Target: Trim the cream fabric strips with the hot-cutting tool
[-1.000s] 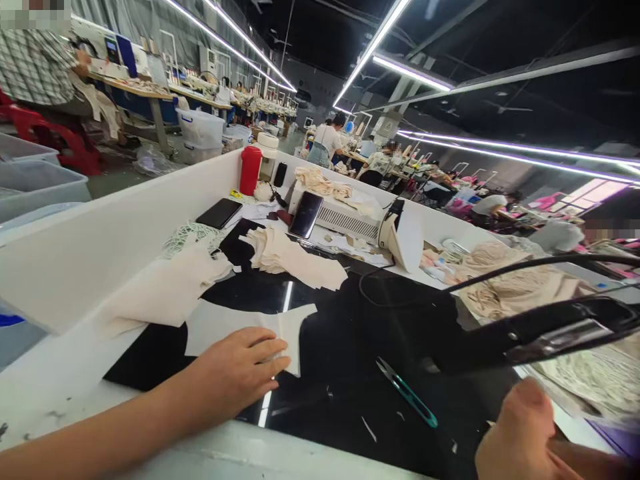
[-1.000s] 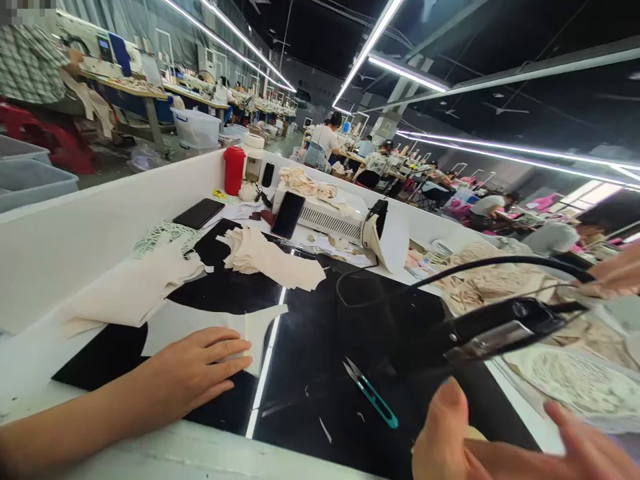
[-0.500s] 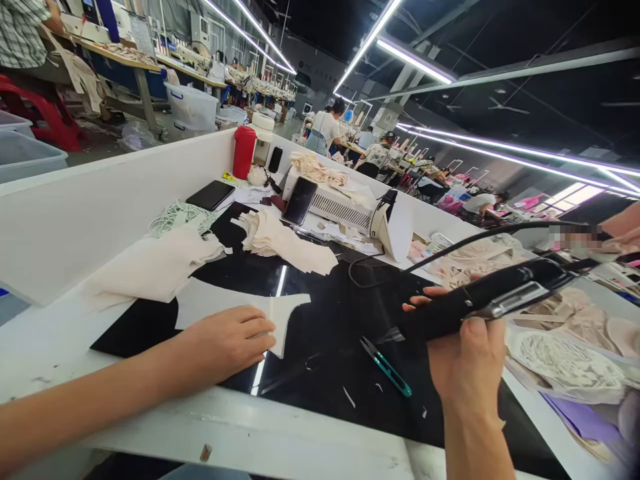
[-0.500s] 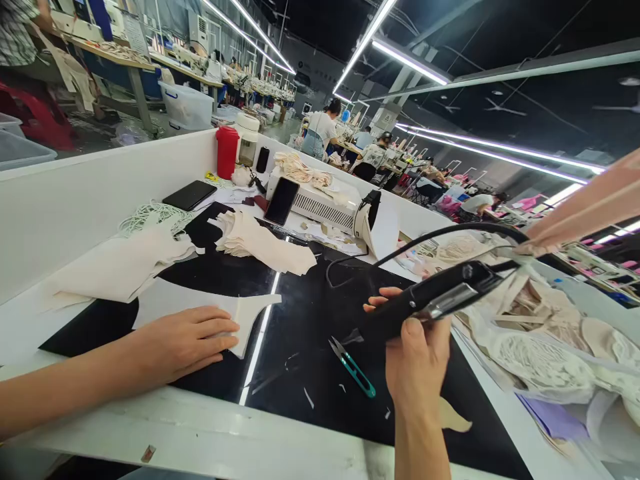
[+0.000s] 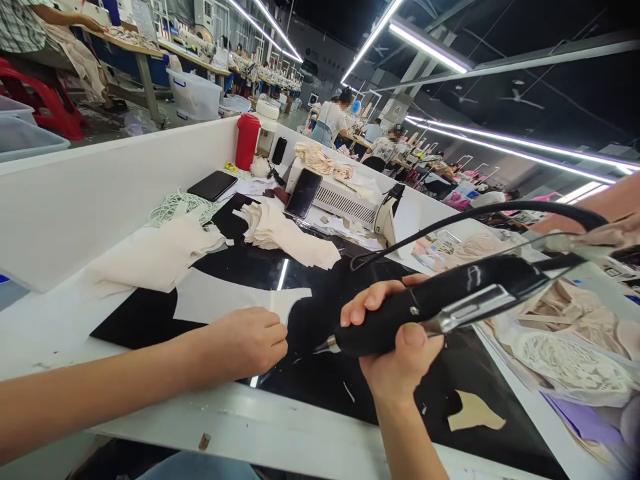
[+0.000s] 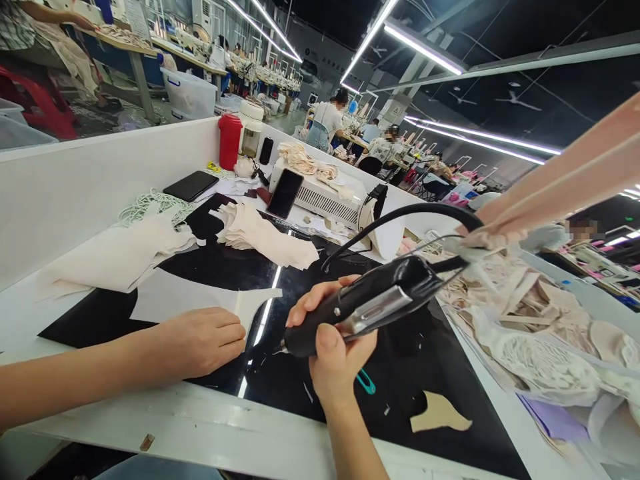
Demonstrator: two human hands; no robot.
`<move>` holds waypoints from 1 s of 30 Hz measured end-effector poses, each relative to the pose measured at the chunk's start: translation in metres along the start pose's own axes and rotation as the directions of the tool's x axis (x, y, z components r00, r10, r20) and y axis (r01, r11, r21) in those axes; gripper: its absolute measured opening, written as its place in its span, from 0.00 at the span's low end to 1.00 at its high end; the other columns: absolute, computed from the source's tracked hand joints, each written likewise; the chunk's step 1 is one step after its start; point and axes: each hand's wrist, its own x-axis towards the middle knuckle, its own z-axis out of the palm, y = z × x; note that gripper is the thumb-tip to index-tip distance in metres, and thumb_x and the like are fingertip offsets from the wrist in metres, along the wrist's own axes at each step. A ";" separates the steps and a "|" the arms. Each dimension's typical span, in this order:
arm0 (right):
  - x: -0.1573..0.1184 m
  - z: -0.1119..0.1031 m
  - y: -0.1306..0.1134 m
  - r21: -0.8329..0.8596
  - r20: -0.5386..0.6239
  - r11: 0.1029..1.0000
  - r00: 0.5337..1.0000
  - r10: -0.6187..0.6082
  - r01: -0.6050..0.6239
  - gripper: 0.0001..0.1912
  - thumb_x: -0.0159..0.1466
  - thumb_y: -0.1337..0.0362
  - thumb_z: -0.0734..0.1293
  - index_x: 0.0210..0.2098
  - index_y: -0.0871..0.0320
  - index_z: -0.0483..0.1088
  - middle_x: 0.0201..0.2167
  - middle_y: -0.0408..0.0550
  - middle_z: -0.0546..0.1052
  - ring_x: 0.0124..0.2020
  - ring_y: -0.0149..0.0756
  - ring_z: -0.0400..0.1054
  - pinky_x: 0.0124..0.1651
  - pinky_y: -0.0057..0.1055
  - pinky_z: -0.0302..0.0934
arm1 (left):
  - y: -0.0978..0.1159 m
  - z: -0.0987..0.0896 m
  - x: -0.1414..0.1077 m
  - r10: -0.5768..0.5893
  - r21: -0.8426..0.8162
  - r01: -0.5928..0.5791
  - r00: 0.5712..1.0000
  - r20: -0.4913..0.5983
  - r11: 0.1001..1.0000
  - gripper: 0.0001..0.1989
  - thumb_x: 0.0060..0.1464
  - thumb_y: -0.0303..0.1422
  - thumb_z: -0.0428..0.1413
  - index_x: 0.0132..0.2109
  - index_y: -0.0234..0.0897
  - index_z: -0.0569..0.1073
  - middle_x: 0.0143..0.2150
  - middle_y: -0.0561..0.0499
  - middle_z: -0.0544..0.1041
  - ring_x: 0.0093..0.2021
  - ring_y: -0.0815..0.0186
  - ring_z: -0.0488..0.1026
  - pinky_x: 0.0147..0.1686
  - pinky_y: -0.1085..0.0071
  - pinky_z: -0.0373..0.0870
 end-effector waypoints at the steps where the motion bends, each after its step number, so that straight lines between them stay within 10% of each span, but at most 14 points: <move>1: -0.002 0.004 0.001 0.003 0.000 1.000 1.000 -0.004 0.004 0.22 0.60 0.52 0.76 0.48 0.49 0.67 0.29 0.36 0.72 0.21 0.30 0.68 0.22 0.29 0.67 | 0.000 0.002 0.000 -0.003 0.009 0.003 1.000 -0.001 1.000 0.14 0.63 0.17 0.52 0.31 0.37 0.71 0.30 0.50 0.71 0.31 0.63 0.67 0.32 0.66 0.66; 15: -0.014 0.028 0.018 0.026 0.005 1.000 1.000 0.010 -0.010 0.25 0.61 0.47 0.74 0.50 0.47 0.63 0.29 0.35 0.68 0.21 0.30 0.66 0.22 0.29 0.66 | -0.001 0.007 -0.001 -0.344 -0.484 0.339 0.935 0.080 0.807 0.08 0.63 0.22 0.57 0.37 0.37 0.75 0.39 0.53 0.78 0.40 0.66 0.75 0.43 0.70 0.69; 30: -0.014 0.031 0.021 0.026 -0.015 1.000 1.000 -0.011 0.012 0.21 0.62 0.49 0.74 0.49 0.48 0.66 0.30 0.35 0.70 0.22 0.29 0.66 0.23 0.29 0.67 | -0.003 0.012 -0.003 -0.353 -0.531 0.333 0.933 0.066 0.779 0.06 0.64 0.22 0.57 0.39 0.37 0.75 0.40 0.52 0.79 0.41 0.65 0.75 0.44 0.70 0.68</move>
